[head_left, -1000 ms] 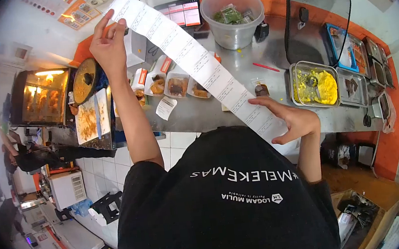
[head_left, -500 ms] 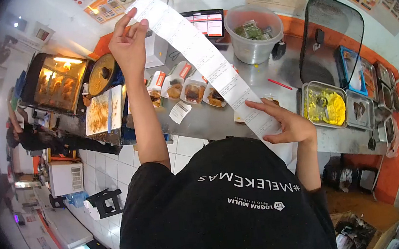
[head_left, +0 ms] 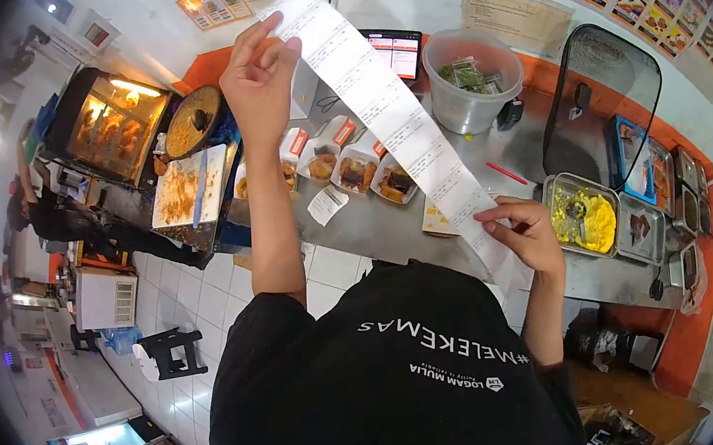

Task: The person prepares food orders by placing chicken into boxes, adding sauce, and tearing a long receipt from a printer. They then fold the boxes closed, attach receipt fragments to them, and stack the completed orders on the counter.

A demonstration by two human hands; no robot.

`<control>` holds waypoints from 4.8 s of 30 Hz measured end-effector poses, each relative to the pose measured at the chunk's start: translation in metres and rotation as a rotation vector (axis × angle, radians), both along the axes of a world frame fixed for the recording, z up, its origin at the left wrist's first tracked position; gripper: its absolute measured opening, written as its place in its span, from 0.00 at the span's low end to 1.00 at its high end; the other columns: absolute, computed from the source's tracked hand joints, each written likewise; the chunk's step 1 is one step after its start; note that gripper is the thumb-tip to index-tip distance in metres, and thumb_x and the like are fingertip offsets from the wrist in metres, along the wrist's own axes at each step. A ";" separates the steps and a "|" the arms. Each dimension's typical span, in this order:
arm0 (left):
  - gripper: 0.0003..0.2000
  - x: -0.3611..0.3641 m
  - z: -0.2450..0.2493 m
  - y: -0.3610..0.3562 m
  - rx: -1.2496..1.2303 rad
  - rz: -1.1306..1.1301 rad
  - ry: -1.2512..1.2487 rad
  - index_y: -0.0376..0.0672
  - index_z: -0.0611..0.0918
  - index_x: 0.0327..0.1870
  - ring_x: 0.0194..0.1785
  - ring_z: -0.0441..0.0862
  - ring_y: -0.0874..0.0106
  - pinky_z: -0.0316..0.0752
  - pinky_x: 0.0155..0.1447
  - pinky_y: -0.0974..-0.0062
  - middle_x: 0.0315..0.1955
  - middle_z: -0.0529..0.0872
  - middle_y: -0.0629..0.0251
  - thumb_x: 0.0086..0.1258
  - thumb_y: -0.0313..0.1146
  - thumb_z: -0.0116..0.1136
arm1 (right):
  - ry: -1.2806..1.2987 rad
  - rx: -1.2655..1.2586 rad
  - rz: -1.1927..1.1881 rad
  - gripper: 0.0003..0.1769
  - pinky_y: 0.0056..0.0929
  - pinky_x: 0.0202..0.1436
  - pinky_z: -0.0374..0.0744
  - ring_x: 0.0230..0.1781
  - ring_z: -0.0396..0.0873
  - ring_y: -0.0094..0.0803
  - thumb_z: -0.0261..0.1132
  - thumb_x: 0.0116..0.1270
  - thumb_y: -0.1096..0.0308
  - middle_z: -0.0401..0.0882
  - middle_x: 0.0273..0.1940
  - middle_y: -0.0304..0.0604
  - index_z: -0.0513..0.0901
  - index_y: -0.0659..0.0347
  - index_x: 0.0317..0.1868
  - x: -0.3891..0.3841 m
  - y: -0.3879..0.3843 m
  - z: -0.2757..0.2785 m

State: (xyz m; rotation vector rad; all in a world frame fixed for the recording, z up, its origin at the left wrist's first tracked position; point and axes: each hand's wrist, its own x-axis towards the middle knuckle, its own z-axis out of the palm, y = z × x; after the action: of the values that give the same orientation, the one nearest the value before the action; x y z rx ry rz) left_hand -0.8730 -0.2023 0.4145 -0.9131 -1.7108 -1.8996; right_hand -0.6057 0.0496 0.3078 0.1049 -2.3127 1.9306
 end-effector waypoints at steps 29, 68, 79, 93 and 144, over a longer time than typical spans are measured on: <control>0.20 0.016 0.008 0.035 0.000 -0.197 -0.092 0.30 0.77 0.59 0.50 0.84 0.74 0.78 0.54 0.80 0.55 0.82 0.58 0.66 0.21 0.64 | -0.044 0.155 0.252 0.41 0.32 0.57 0.74 0.54 0.76 0.41 0.63 0.48 0.80 0.75 0.58 0.51 0.72 0.57 0.69 0.018 -0.011 0.060; 0.21 -0.016 -0.024 0.084 -0.142 -0.278 -0.100 0.33 0.75 0.61 0.38 0.86 0.78 0.78 0.37 0.86 0.40 0.87 0.58 0.67 0.21 0.60 | -0.030 0.000 0.198 0.45 0.19 0.49 0.71 0.51 0.70 0.26 0.63 0.48 0.82 0.71 0.59 0.44 0.67 0.60 0.72 0.027 0.023 0.025; 0.27 -0.048 -0.046 0.080 -0.353 -0.229 -0.179 0.36 0.71 0.68 0.32 0.83 0.79 0.76 0.40 0.83 0.29 0.88 0.60 0.67 0.24 0.62 | -0.045 -0.291 0.121 0.40 0.24 0.64 0.68 0.63 0.69 0.28 0.64 0.53 0.88 0.69 0.63 0.44 0.69 0.65 0.70 0.034 0.012 0.010; 0.27 -0.089 -0.043 0.064 -0.480 -0.038 -0.209 0.38 0.73 0.66 0.32 0.84 0.78 0.77 0.33 0.80 0.34 0.89 0.58 0.64 0.27 0.65 | -0.015 -0.261 0.047 0.41 0.27 0.68 0.65 0.65 0.68 0.28 0.65 0.52 0.88 0.69 0.65 0.46 0.69 0.64 0.70 0.064 -0.002 0.000; 0.10 0.181 -0.187 0.139 -0.631 -0.950 -0.227 0.38 0.87 0.40 0.40 0.85 0.66 0.78 0.46 0.72 0.35 0.88 0.60 0.59 0.30 0.70 | -0.246 -0.314 -0.619 0.10 0.17 0.44 0.76 0.39 0.80 0.20 0.69 0.64 0.80 0.82 0.38 0.39 0.78 0.67 0.44 0.075 0.002 -0.092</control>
State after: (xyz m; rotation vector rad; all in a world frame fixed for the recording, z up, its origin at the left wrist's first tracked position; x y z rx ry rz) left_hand -0.6920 -0.0629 0.2272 -2.1154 -2.3219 -2.0275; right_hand -0.5311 0.0512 0.2159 -0.8134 -1.8066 1.9902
